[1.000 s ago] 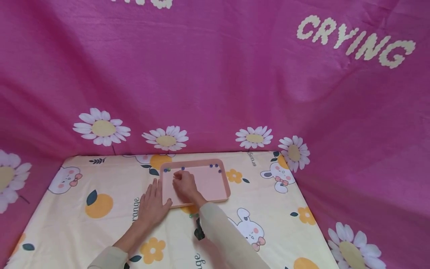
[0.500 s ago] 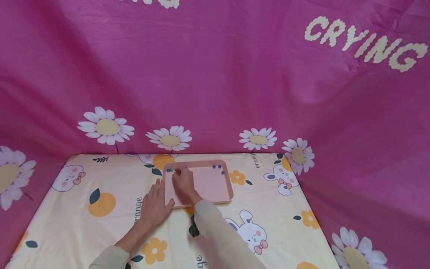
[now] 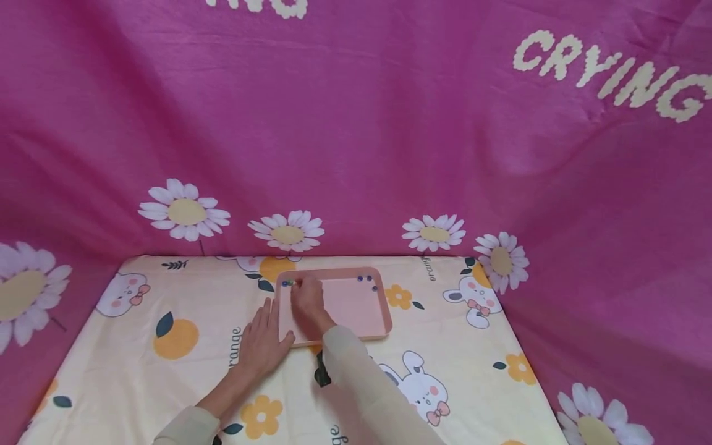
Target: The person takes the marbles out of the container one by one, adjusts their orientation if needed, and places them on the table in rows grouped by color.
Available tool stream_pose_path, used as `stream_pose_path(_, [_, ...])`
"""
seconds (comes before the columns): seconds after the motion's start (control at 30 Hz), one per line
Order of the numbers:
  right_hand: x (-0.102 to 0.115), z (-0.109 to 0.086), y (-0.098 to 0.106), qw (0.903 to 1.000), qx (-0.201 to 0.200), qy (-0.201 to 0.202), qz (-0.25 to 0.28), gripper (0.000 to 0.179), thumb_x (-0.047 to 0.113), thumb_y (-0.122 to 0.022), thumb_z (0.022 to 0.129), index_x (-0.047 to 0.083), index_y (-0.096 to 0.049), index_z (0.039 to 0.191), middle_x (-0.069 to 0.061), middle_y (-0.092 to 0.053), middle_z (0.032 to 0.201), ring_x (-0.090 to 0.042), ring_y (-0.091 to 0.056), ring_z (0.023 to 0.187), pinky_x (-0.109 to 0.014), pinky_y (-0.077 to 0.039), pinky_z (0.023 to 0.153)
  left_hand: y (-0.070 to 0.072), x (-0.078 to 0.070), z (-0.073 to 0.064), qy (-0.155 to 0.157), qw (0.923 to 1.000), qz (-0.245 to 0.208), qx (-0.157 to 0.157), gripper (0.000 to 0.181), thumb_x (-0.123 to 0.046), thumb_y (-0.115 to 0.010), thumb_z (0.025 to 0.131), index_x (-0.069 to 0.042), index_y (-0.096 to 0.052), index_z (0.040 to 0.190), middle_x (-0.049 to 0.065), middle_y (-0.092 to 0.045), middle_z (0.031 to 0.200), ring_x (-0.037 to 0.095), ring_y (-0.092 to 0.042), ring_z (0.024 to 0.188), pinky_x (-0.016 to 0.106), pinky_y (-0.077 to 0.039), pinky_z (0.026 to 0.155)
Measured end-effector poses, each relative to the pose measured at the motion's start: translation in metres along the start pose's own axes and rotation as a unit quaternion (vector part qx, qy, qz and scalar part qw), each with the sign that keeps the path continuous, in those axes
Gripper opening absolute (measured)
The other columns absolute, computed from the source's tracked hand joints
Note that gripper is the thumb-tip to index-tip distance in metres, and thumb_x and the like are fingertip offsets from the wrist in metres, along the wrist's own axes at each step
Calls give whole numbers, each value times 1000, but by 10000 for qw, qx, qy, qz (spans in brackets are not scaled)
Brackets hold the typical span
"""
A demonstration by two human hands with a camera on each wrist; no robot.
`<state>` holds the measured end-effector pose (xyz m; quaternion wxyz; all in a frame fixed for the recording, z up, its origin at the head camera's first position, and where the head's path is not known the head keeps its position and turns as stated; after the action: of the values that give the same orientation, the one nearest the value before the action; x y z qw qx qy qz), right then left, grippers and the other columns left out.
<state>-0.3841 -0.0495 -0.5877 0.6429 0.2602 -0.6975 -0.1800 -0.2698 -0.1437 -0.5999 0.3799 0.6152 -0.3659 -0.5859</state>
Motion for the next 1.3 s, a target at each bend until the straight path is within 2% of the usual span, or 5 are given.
stream_pose_path(0.23, [0, 7, 5, 9995, -121, 133, -256, 14, 6, -61, 97, 4, -72, 106, -2, -64, 92, -16, -61, 83, -30, -56, 80, -1, -2, 2, -11, 10000, -7, 10, 90, -43, -56, 95, -4, -9, 160, 20, -12, 164, 41, -19, 147, 63, -22, 113])
stream_pose_path(0.57, [6, 11, 8, 9987, -13, 327, -391, 14, 7, -61, 98, 4, -71, 88, -1, -58, 73, -15, -57, 69, -25, -50, 63, 1, -6, 2, -35, 10000, -22, -15, 90, -43, -58, 94, -3, -11, 159, 20, -13, 164, 40, -19, 147, 62, -22, 114])
stream_pose_path(0.73, [3, 11, 8, 9991, 2, 217, -353, 13, 9, -62, 98, 5, -72, 91, -1, -54, 71, -15, -56, 68, -24, -48, 61, -1, -7, 1, -73, 10000, -12, -32, 89, -42, -58, 94, -2, -13, 159, 20, -15, 163, 41, -21, 146, 62, -24, 113])
stream_pose_path(1.0, [7, 13, 3, 9994, 212, 157, -221, 22, 9, -60, 99, 3, -69, 81, -1, -46, 62, -15, -54, 63, -23, -46, 57, 3, -6, 0, -70, 9999, 85, -116, 89, -43, -59, 94, -1, -15, 159, 20, -16, 163, 40, -23, 146, 61, -26, 113])
stream_pose_path(1.3, [9, 18, -4, 9992, 267, 15, -280, 20, 10, -62, 99, 5, -72, 82, -2, -53, 65, -15, -57, 68, -24, -50, 63, 3, 0, 0, -11, 10000, 15, -87, 91, -44, -60, 93, 0, -15, 158, 21, -17, 163, 40, -23, 146, 60, -24, 114])
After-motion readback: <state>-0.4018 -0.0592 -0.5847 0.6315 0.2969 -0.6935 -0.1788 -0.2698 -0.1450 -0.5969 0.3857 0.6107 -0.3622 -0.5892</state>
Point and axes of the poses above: each hand's wrist, its own z-axis towards the middle knuckle, its own y-axis out of the back of the hand, x = y × z, the point moved 9 cm from there along z, towards the middle knuckle
